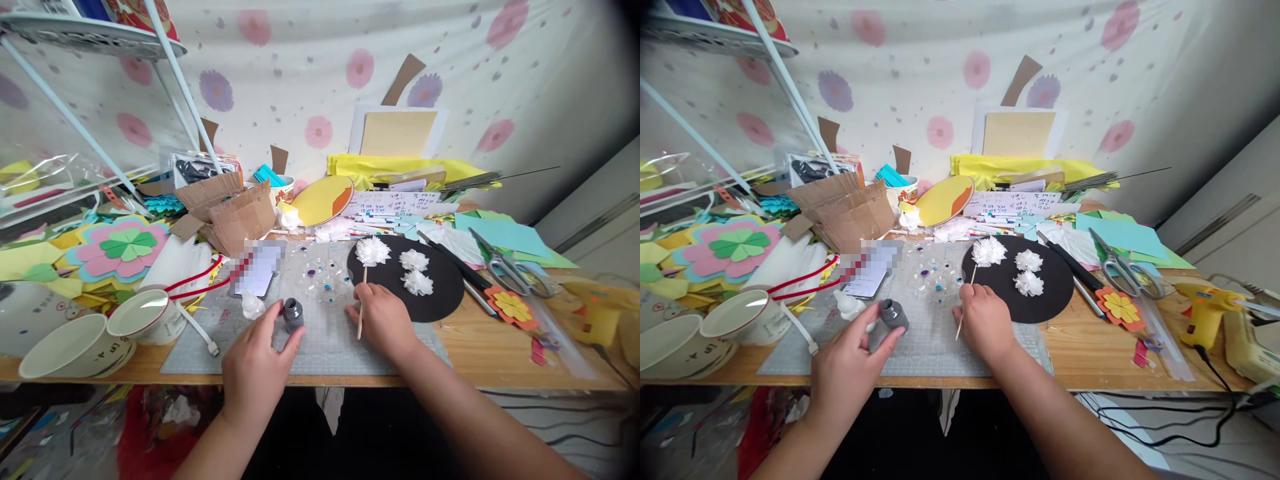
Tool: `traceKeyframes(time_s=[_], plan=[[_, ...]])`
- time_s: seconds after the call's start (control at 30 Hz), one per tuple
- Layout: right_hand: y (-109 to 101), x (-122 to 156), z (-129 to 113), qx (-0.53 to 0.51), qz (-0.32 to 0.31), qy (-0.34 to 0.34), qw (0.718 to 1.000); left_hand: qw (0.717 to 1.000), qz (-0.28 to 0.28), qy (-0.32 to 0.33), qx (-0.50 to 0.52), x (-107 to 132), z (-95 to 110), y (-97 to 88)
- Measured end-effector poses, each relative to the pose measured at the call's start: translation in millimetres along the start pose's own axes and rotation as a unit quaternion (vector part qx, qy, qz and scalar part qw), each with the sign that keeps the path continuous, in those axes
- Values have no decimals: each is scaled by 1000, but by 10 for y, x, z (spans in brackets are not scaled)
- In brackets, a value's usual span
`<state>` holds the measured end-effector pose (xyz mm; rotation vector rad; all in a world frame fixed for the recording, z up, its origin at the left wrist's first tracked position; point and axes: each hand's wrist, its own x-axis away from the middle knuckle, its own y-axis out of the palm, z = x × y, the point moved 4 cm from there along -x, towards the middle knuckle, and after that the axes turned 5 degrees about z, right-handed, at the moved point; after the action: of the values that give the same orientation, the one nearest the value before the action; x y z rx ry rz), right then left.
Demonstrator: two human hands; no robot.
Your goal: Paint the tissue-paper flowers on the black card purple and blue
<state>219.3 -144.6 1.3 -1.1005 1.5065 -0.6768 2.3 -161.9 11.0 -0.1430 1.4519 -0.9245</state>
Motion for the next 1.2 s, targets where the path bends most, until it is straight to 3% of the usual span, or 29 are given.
traceKeyframes(time_s=[0.1,0.17,0.27,0.33,0.57,0.7,0.77,0.83,0.9,1.0,1.1,1.2], plan=[[-59,56,-9,-51,12,-20,998,1000,0,-15,-19,-10,2,45],[-169,91,-59,-153,37,-58,986,1000,9,-12,-11,-14,33,43],[-365,118,-130,-375,73,-99,919,999,9,3,34,-15,119,5],[-434,119,-148,-477,65,-92,871,997,-1,4,73,-13,175,-18],[-381,233,-141,-677,25,-45,734,991,-36,-23,128,60,160,80],[-352,338,-178,-718,37,-19,695,989,-8,-37,142,92,147,-28],[-367,392,-234,-714,42,-16,699,982,42,-36,181,93,209,-188],[-404,451,-303,-683,61,-22,727,960,53,-27,275,94,327,-328],[-470,513,-380,-615,105,-47,780,919,-27,-43,391,101,473,-359],[-589,594,-512,-486,192,-110,846,848,-83,-160,498,132,591,-330],[-640,624,-616,-421,221,-136,869,800,-85,-259,534,166,605,-296],[-653,640,-660,-426,199,-153,869,805,-58,-288,516,166,529,-340]])
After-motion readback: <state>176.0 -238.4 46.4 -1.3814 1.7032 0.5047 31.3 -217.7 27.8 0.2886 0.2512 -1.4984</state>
